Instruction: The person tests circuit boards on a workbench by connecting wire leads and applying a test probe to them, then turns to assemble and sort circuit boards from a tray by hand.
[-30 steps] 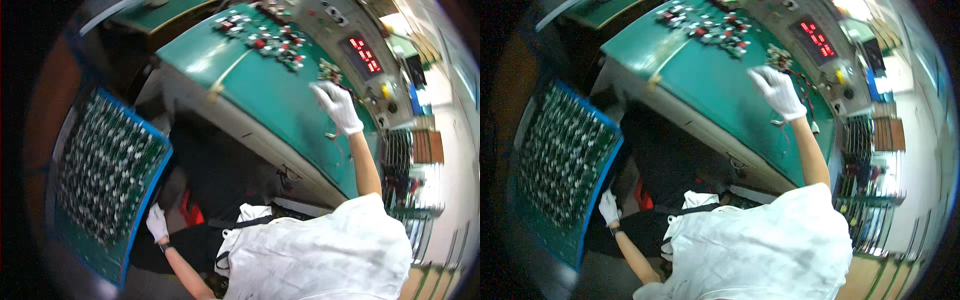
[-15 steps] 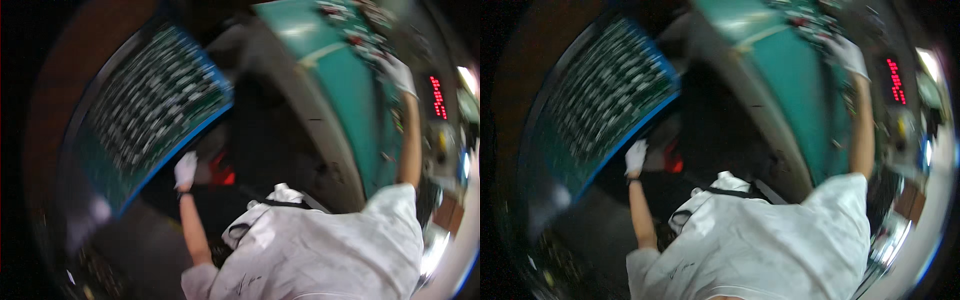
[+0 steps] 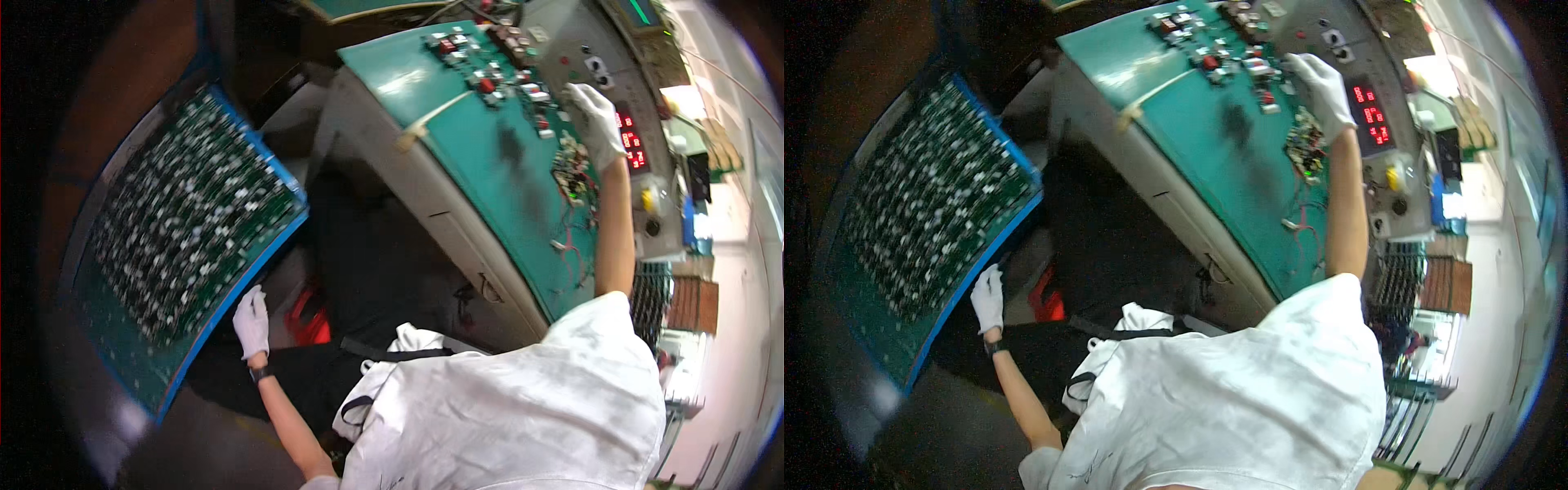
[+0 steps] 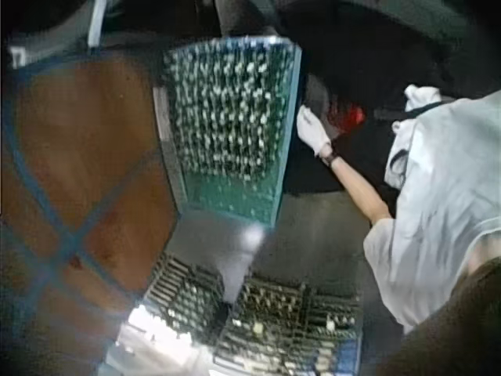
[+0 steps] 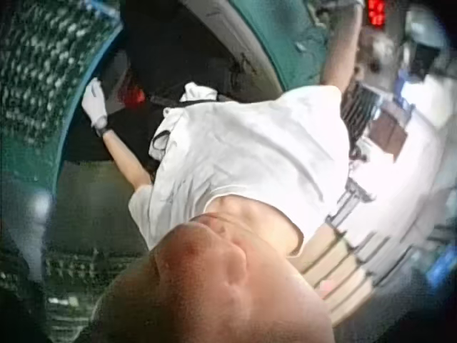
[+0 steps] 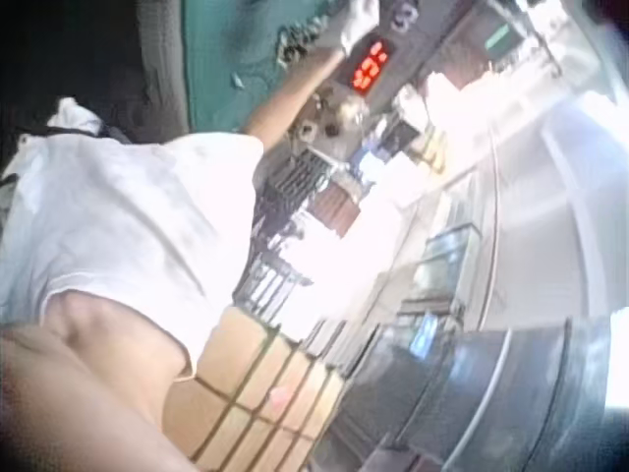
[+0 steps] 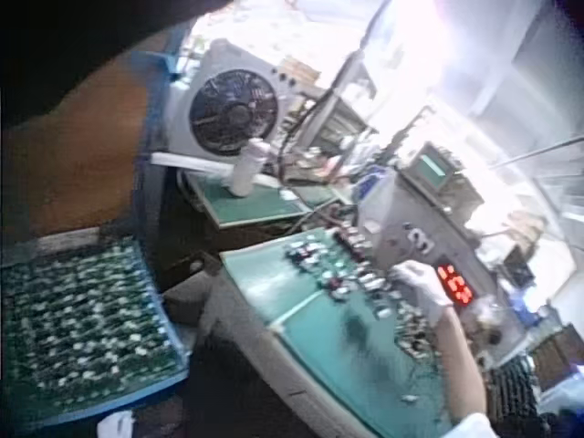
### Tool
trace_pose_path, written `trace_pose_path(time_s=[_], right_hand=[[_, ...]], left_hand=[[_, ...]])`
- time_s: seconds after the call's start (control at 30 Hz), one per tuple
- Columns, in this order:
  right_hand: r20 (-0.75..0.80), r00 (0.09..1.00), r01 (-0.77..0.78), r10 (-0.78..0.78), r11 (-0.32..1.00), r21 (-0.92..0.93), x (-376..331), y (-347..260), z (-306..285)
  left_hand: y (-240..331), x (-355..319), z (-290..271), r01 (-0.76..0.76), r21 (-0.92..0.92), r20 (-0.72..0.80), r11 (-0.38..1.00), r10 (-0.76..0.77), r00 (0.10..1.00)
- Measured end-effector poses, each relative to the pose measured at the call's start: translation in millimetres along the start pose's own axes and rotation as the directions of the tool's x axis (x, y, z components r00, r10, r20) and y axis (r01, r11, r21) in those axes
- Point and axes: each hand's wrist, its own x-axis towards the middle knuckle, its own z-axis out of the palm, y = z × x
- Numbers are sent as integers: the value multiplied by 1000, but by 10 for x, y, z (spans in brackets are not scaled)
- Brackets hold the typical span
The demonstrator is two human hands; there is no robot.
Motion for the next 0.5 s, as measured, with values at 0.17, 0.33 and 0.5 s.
trace_pose_path(time_s=[0.17,0.33,0.5], right_hand=[[122,984,120,-128,990,71,-479,-968,410],[468,881,-3,-75,986,165,-866,-1878,1041],[782,608,48,-138,989,137,-1104,-2713,2035]], left_hand=[[1183,67,27,-304,-325,-86,896,292,953],[2284,166,-100,-694,-17,-372,719,640,672],[2242,199,-684,-785,217,-385,580,790,477]])
